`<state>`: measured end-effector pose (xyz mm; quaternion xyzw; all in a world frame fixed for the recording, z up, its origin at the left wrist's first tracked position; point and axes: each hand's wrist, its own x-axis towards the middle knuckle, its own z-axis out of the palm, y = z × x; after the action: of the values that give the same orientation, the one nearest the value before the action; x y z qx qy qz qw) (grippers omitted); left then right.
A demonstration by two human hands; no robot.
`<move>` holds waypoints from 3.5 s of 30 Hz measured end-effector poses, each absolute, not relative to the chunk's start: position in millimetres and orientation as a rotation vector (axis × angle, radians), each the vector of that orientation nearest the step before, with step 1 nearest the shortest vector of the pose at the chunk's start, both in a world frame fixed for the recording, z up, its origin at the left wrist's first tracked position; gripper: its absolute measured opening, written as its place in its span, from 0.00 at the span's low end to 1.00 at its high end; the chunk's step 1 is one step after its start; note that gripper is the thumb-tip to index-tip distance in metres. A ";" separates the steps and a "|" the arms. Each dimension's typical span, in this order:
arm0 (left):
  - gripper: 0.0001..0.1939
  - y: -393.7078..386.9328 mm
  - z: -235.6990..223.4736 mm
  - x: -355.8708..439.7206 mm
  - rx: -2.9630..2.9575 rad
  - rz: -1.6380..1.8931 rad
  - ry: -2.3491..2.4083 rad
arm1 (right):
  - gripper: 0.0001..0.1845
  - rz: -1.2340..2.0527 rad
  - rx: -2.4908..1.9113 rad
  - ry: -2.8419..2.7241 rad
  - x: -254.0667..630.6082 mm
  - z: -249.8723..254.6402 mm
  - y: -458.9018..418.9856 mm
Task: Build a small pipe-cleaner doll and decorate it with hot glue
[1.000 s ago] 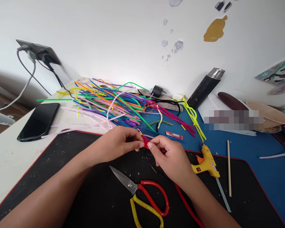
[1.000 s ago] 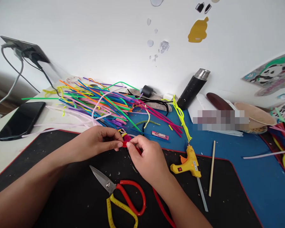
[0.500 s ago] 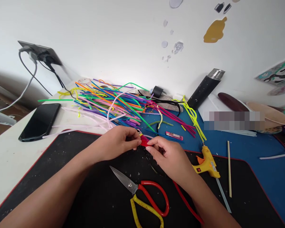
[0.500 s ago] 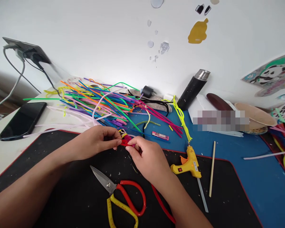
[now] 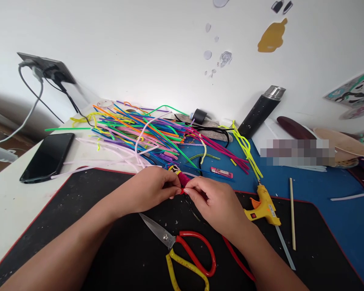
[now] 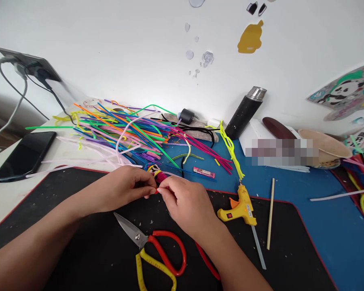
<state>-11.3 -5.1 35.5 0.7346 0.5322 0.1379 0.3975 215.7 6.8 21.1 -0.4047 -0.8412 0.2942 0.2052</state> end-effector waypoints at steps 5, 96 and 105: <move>0.11 -6.3 31.0 -8.7 1.942 0.361 1.292 | 0.07 0.852 -1.116 -2.321 214.8 22.0 7.1; 0.09 -10.8 21.4 8.4 1.301 0.918 1.115 | 0.15 1.046 -1.250 -1.908 210.2 23.5 6.5; 0.17 -6.5 21.0 6.8 1.145 0.965 1.078 | 0.15 1.055 -1.228 -1.893 209.7 22.3 7.0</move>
<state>6.8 -6.5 21.0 0.4946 0.4658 0.4169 0.6038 209.7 7.0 22.3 -0.4672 -0.7203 0.4011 0.3196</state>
